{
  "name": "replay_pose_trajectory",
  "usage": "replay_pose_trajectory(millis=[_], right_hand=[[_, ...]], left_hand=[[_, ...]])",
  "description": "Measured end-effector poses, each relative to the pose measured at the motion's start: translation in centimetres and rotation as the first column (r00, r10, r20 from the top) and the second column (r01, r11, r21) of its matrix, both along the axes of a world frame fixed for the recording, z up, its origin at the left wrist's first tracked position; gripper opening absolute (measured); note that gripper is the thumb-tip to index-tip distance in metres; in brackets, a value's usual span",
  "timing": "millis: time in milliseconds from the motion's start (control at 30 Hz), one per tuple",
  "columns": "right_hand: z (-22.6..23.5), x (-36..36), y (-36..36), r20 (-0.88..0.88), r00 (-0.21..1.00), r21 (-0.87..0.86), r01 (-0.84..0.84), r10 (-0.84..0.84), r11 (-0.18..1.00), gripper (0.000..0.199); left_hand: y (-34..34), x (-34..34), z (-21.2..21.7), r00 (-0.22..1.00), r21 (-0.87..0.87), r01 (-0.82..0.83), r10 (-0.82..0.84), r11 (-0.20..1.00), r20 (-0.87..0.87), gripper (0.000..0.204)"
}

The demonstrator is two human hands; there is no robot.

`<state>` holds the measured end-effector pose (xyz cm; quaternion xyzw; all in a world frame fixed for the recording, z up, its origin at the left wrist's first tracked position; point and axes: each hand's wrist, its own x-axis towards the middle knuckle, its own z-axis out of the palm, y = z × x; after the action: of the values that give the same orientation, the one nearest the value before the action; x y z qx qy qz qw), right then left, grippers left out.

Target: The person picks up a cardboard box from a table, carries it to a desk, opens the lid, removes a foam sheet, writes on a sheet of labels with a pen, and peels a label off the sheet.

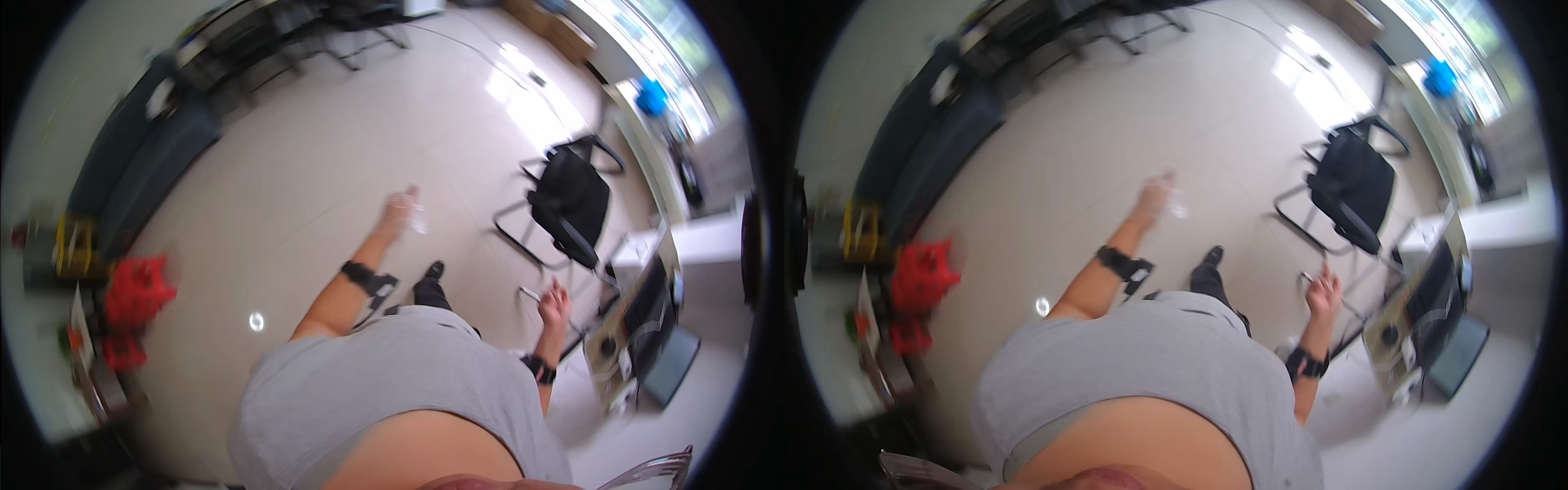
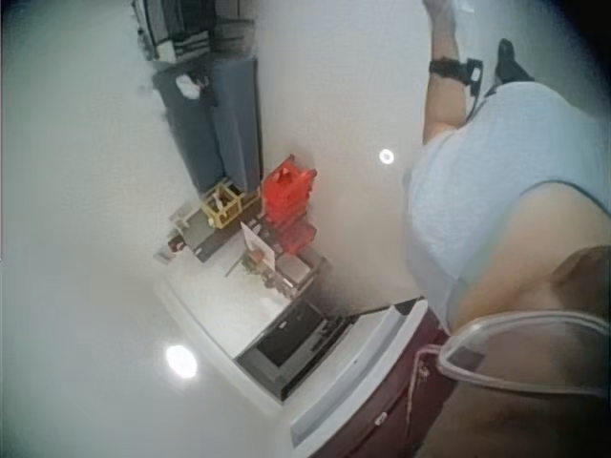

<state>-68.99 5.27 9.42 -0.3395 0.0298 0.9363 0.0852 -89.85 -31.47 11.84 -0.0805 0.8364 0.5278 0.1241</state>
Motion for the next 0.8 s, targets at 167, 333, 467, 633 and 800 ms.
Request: replay_pose_trajectory(millis=[167,333,467,633,800], right_hand=[[0.9,-11.2,2.5,-0.026,0.999,-0.001,0.027,-0.027,1.000,0.035],[0.5,-19.9,4.9,-0.039,0.999,-0.010,-0.013,0.012,1.000,0.033],[0.6,-26.5,6.1,-0.133,0.987,-0.046,-0.099,0.092,0.994,0.032],[-0.8,-38.2,7.7,-0.113,0.990,-0.065,-0.087,0.079,0.994,0.031],[-0.7,-48.0,10.4,-0.082,0.997,-0.062,-0.007,0.002,0.998,0.032]], left_hand=[[0.9,-9.6,-1.6,0.982,0.005,-0.180,0.180,0.984,0.066,0.050],[3.3,-15.4,-0.3,0.938,0.556,-0.340,0.231,0.758,0.258,0.042],[3.5,-19.6,-0.1,0.886,0.536,-0.461,0.333,0.707,0.322,0.042],[2.7,-31.0,-2.5,0.875,0.590,-0.484,0.353,0.646,0.332,0.041],[7.0,-42.9,-2.2,0.871,0.573,-0.484,0.303,0.661,0.387,0.043]])
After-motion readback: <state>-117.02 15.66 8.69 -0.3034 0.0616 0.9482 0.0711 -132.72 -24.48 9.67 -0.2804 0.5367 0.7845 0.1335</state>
